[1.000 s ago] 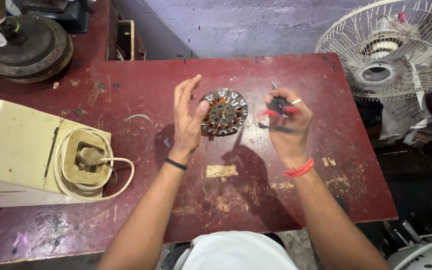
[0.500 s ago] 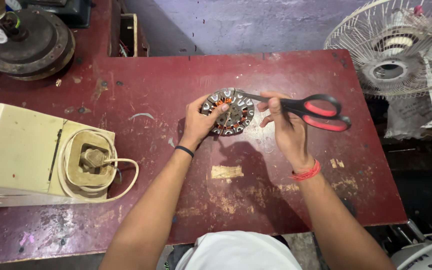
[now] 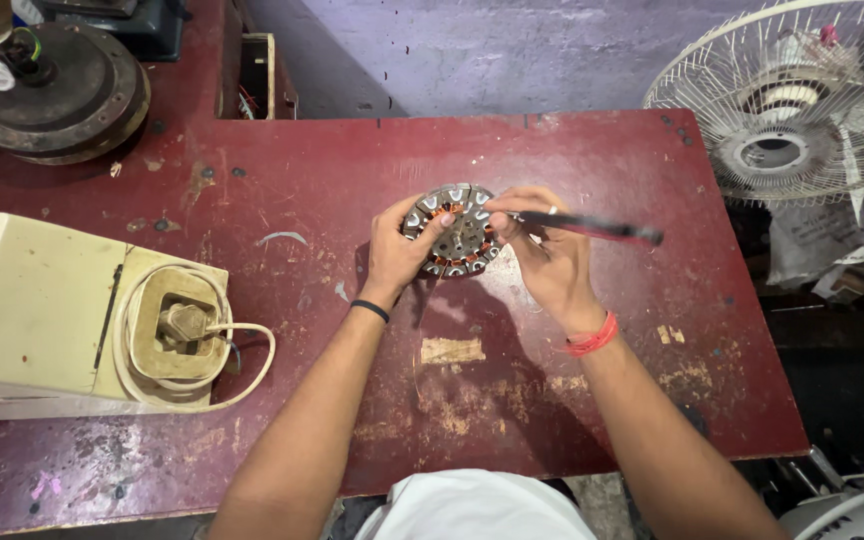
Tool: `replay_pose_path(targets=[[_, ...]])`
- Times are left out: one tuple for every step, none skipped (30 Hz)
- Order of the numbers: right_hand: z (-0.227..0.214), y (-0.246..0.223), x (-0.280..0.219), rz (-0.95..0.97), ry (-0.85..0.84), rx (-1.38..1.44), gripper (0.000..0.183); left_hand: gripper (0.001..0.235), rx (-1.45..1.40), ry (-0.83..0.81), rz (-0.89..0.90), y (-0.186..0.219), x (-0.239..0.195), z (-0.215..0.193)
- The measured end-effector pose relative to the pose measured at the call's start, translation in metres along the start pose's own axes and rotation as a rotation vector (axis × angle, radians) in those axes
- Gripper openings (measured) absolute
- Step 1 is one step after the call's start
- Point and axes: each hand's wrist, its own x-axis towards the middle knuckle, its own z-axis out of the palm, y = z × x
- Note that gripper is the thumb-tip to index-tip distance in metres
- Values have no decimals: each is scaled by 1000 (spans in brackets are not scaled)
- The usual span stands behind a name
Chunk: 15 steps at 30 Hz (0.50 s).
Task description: The person winds copper wire around the slots of a motor stator by hand, rotating the stator and pulling the wire through each slot sequentially. The person uses scissors to trim the wire after completing a section.
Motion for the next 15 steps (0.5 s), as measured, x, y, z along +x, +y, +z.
replay_pose_path(targets=[[0, 3, 1, 30, -13, 58, 21, 48, -1, 3, 5, -1, 0, 0], [1, 5, 0, 41, -7, 73, 21, 48, 0, 6, 10, -2, 0, 0], [3, 7, 0, 51, -1, 89, 22, 48, 5, 10, 20, -2, -1, 0], [3, 8, 1, 60, 6, 104, 22, 49, 11, 15, 30, -3, -1, 0], [4, 9, 1, 49, 1, 73, 22, 49, 17, 19, 41, -3, -1, 0], [3, 9, 2, 40, -5, 41, 22, 49, 19, 19, 34, -3, -1, 0], [3, 9, 3, 30, -10, 9, 21, 49, 21, 20, 27, -3, -1, 0], [3, 9, 3, 20, -13, -12, 21, 49, 25, 20, 19, -3, -2, 0], [2, 8, 4, 11, -16, -33, 20, 49, 36, 20, 19, -3, -2, 0], [2, 7, 4, 1, -19, -54, 19, 49, 46, 20, 21, -3, -2, 0], [1, 6, 5, 6, -22, -40, 19, 50, 57, 19, 22, -3, -2, 0], [1, 5, 5, 10, -25, -27, 18, 50, 58, 21, 25, -3, -1, 0], [1, 4, 5, 14, -27, -13, 18, 50, 59, 22, 28, -2, -1, 0], [0, 3, 6, -5, -41, -27, 18, 50, 61, 23, 31, -2, -2, 0], [-1, 1, 6, -23, -55, -41, 18, 50, 55, 23, 28, -1, -2, 0]])
